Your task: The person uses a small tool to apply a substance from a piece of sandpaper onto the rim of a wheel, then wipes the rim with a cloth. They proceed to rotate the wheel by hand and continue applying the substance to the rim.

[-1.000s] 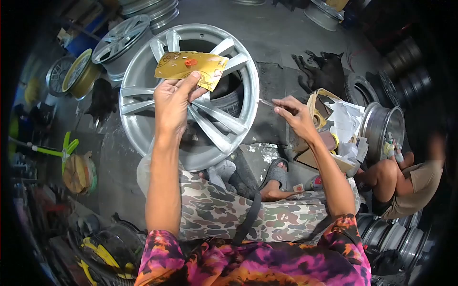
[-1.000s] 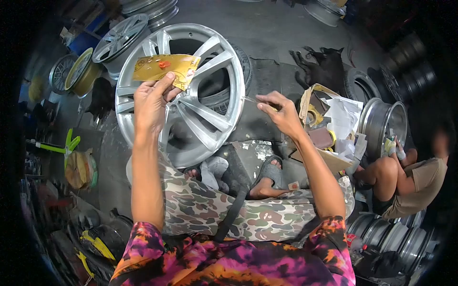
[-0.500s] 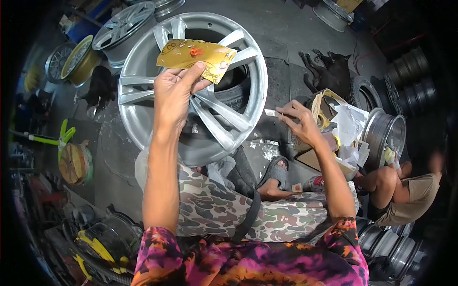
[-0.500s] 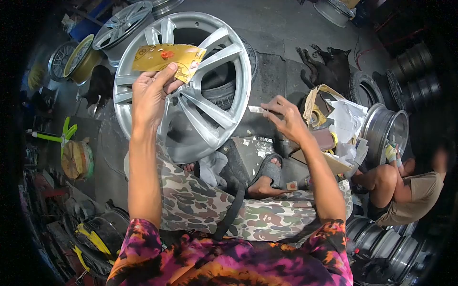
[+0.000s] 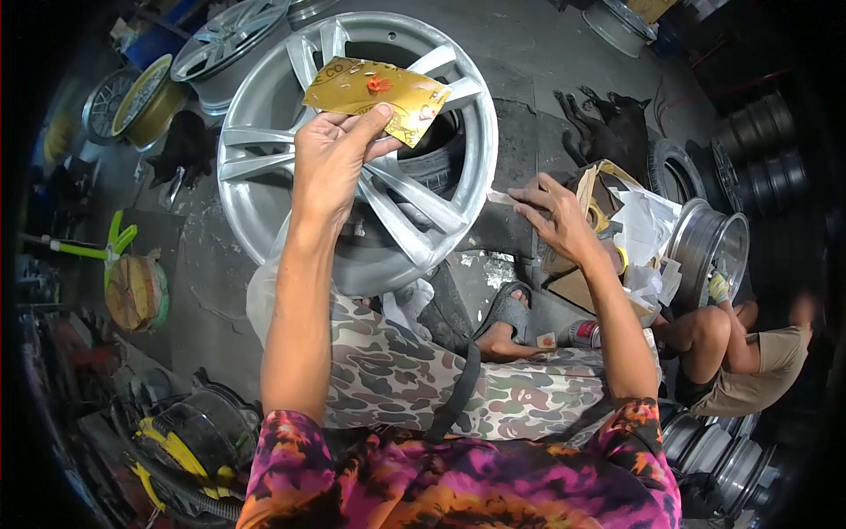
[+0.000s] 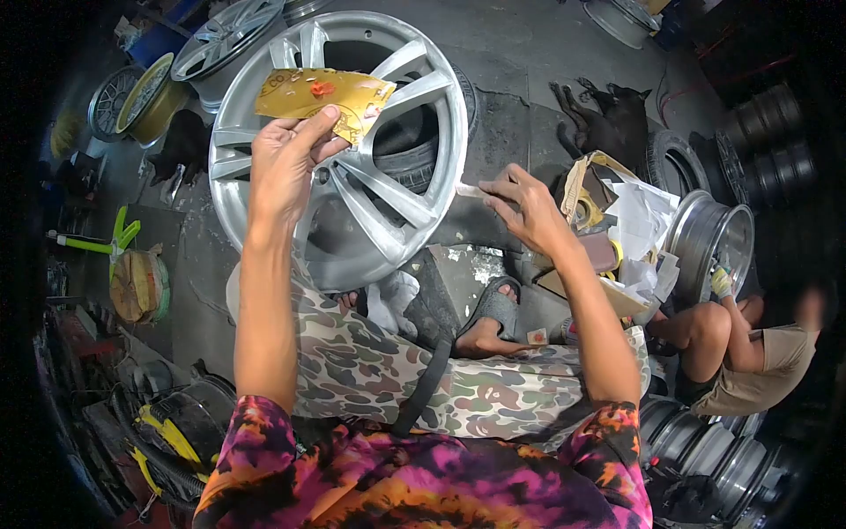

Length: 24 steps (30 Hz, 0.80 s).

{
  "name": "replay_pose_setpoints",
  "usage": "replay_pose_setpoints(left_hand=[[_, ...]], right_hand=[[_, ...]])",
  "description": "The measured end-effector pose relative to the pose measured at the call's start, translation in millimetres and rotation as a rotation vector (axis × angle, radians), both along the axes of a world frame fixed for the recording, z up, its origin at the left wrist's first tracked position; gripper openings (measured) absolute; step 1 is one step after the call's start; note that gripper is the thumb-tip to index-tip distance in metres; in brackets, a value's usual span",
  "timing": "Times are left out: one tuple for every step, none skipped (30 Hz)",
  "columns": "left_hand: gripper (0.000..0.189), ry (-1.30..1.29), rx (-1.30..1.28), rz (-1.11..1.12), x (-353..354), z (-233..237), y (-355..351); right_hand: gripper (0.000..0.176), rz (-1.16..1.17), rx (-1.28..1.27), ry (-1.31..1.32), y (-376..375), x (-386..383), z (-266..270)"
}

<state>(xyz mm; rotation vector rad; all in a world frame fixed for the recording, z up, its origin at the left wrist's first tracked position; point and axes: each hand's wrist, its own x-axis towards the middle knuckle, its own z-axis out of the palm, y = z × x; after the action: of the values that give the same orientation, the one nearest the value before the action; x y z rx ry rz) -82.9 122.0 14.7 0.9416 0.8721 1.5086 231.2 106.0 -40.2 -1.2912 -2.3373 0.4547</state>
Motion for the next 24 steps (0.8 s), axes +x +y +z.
replay_pose_setpoints(left_hand=[[0.029,0.008,-0.005,-0.01,0.5,-0.4,0.4],[0.029,0.008,-0.007,-0.012,1.5,-1.0,0.8],[0.029,0.011,-0.008,-0.014,2.9,-1.2,1.1],[0.029,0.015,-0.009,-0.017,3.9,-1.4,0.9],[0.029,0.016,-0.01,-0.019,4.7,-1.0,0.2],[0.029,0.009,-0.011,-0.021,5.0,0.0,-0.1],[0.029,0.001,-0.011,-0.022,4.9,1.1,-0.2],[0.029,-0.001,-0.008,-0.02,3.9,2.2,1.0],[0.029,0.003,-0.008,-0.011,2.2,2.0,2.4],[0.029,0.007,-0.013,-0.004,1.1,0.7,2.0],[0.029,0.003,-0.016,-0.003,1.2,0.3,0.6],[0.028,0.004,-0.013,-0.005,1.5,1.1,0.4],[0.028,0.007,-0.008,-0.008,1.3,1.9,0.9],[0.028,0.008,-0.007,-0.009,1.3,1.7,1.1],[0.028,0.009,-0.007,-0.017,1.9,0.7,1.0],[0.027,0.009,-0.007,-0.026,2.7,0.2,1.1],[0.027,0.009,-0.006,-0.031,3.7,0.3,0.9],[0.027,0.002,-0.003,-0.029,4.2,0.9,0.7],[0.027,-0.005,-0.001,-0.025,4.1,1.4,0.7],[0.027,-0.005,0.001,-0.025,3.5,1.6,0.8],[0.027,-0.005,0.007,-0.026,2.1,1.2,1.0],[0.028,-0.005,0.011,-0.027,0.7,0.5,0.5],[0.028,-0.005,0.01,-0.027,-0.4,0.1,0.3],[0.028,0.005,0.003,-0.019,-1.4,0.0,0.4]], right_hand=[[0.026,-0.012,-0.023,0.045,-4.3,-1.0,-1.1],[0.026,-0.026,-0.046,0.091,-6.8,-2.4,-3.0],[0.026,-0.027,-0.047,0.091,-6.8,-4.8,-8.6],[0.026,-0.052,-0.014,0.162,-6.1,-8.1,-18.3],[0.027,-0.077,0.02,0.233,-6.2,-10.8,-28.5],[0.027,-0.06,0.056,0.256,-6.4,-12.6,-38.0],[0.027,-0.06,0.057,0.255,-9.2,-13.0,-44.8],[0.028,-0.065,0.043,0.259,-14.5,-13.0,-50.1],[0.028,-0.066,0.027,0.26,-19.5,-15.0,-49.7],[0.026,-0.038,0.046,0.235,-25.0,-13.8,-47.1],[0.026,-0.037,0.042,0.231,-30.1,-12.5,-43.1],[0.028,-0.035,0.026,0.169,-33.4,-10.3,-38.8],[0.029,-0.032,0.011,0.108,-34.1,-9.8,-33.9],[0.029,-0.033,0.012,0.108,-33.4,-11.2,-28.6],[0.03,0.006,0.096,0.063,-32.1,-13.1,-22.4],[0.032,0.045,0.181,0.017,-30.4,-14.5,-17.2],[0.032,0.041,0.182,0.016,-28.2,-15.0,-13.8],[0.032,0.057,0.223,-0.062,-24.5,-16.0,-10.8],[0.033,0.076,0.264,-0.141,-20.0,-16.9,-7.4],[0.034,0.061,0.232,-0.121,-14.9,-17.3,-2.7],[0.034,0.063,0.234,-0.12,-7.4,-15.6,-2.3],[0.035,0.041,0.244,-0.107,0.4,-12.0,-2.7],[0.035,0.018,0.253,-0.095,7.5,-9.0,-2.9],[0.035,-0.001,0.256,-0.104,13.8,-7.9,-1.4]])
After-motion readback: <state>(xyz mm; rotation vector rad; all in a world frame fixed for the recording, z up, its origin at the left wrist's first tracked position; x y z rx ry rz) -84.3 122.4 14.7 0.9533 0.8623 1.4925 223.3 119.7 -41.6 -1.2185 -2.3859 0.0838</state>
